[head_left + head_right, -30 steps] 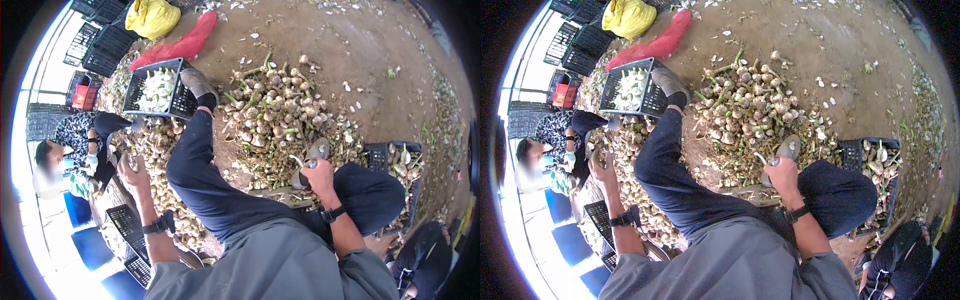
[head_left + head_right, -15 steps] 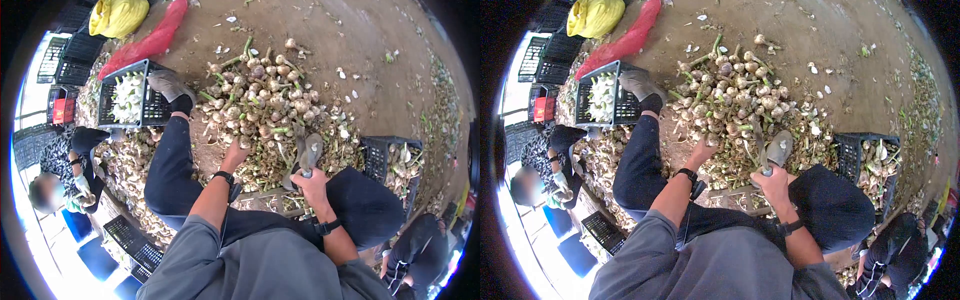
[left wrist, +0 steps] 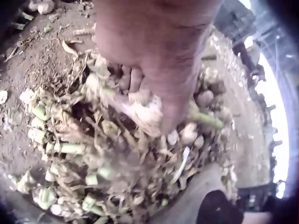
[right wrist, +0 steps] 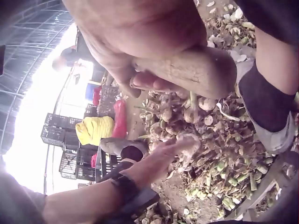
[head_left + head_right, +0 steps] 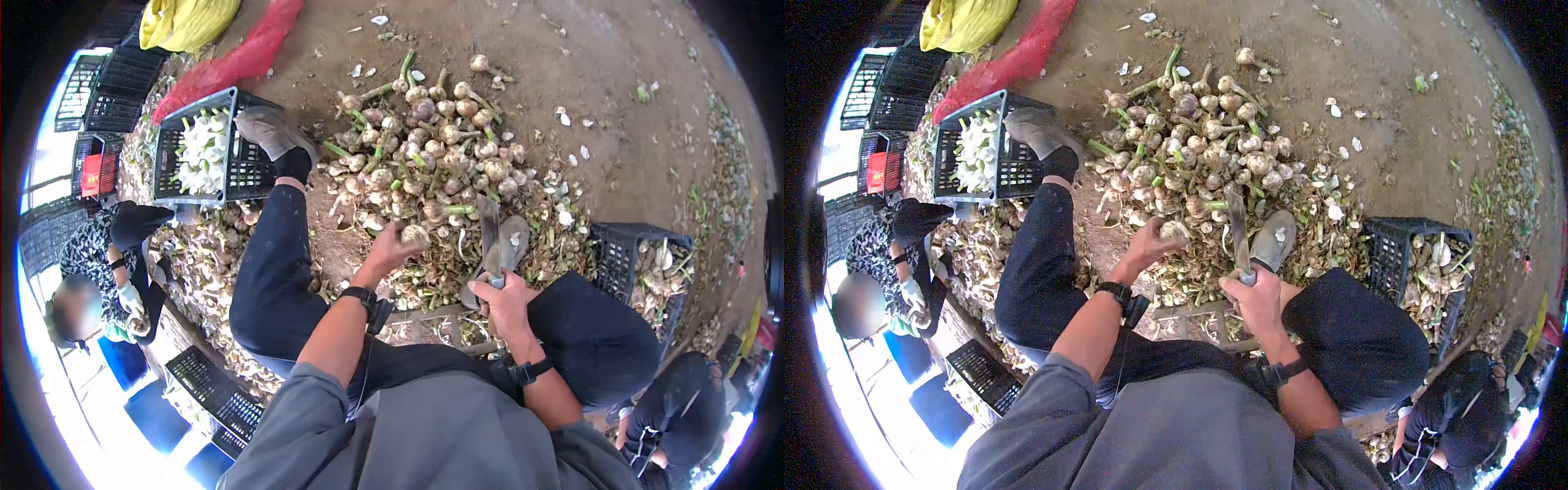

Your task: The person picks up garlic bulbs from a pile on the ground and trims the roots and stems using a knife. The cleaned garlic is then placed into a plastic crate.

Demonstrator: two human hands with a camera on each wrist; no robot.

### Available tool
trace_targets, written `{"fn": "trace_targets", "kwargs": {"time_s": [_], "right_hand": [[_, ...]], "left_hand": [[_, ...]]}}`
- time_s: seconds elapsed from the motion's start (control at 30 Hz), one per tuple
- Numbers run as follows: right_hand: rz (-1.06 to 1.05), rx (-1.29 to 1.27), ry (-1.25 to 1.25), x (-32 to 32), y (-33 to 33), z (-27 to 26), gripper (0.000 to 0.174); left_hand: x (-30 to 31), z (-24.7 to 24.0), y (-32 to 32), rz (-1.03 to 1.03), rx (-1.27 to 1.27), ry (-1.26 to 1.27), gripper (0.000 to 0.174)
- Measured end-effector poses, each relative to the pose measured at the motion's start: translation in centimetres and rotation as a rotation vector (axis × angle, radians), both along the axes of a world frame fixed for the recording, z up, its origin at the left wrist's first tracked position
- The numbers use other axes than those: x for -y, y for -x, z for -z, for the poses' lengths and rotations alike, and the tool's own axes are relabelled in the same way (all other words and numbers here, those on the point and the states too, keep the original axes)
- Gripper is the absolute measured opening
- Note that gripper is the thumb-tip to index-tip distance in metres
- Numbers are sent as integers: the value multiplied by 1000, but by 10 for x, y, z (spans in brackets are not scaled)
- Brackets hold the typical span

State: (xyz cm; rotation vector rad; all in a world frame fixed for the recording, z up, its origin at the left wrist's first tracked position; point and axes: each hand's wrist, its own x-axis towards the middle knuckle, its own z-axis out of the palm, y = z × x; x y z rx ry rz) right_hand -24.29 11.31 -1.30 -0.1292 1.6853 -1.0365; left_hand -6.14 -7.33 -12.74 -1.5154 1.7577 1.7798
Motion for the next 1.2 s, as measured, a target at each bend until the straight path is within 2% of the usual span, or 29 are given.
{"fn": "trace_targets", "kwargs": {"time_s": [0.03, 0.1, 0.13, 0.17, 0.23, 0.27, 0.33, 0.37, 0.43, 0.5, 0.53, 0.63, 0.8, 0.87, 1.0, 1.03, 1.1, 1.13, 1.17, 1.2], "right_hand": [[1, -4, 13, 0, -1, -1, 18], [-11, -39, 12, -2, -3, -4, 19], [-8, -47, 23, -5, -3, -4, 19], [-41, -93, 31, -8, -4, -2, 20], [-71, -145, 47, -11, -4, -8, 22], [-139, -296, 69, -12, -6, -14, 24], [-255, -529, 95, -16, -12, -21, 29], [-251, -533, 98, -18, -15, -25, 29], [-466, -786, 157, -20, -20, -33, 26], [-479, -866, 203, -24, -28, -41, 19], [-538, -912, 262, -26, -31, -44, 17], [-634, -970, 325, -28, -35, -54, 16], [-742, -1019, 359, -32, -36, -56, 19], [-759, -1036, 378, -33, -35, -59, 18], [-792, -1064, 411, -32, -33, -65, 14], [-791, -1063, 408, -33, -29, -58, 14], [-659, -1190, 295, -39, -14, -31, 14], [-598, -1182, 152, -40, -5, -30, 18], [-528, -1187, 126, -43, 2, -30, 20], [-468, -1178, 148, -43, 2, -27, 21]], "left_hand": [[-4, 2, -4, 1, -4, 13, 114], [-19, 15, -14, -332, -180, -84, 122], [-12, -58, 6, -325, -213, -363, 126], [-16, -66, 6, -321, -223, -355, 126], [-28, -79, 1, -192, -375, -312, 113], [-36, -84, 2, -202, -434, -245, 65], [-44, -94, 0, -125, -437, -210, 62], [-47, -100, -1, -53, -434, -180, 59], [-56, -112, -3, 15, -398, -89, 53], [-65, -124, -5, 49, -399, 202, 43], [-66, -124, -7, 90, -456, 125, 34], [-78, -123, -12, 164, -357, 82, 31], [-86, -127, -21, 107, -342, 75, 27], [-88, -121, -26, 64, -316, 99, 35], [-89, -121, -32, 14, -356, 190, 36], [-83, -142, -28, 60, -393, 102, 37], [-81, -168, -25, 108, -431, 14, 39], [-82, -176, -26, 14, -535, -37, 42], [-84, -179, -28, -88, -636, -92, 45], [-79, -178, -29, -56, -591, -66, 43]]}}
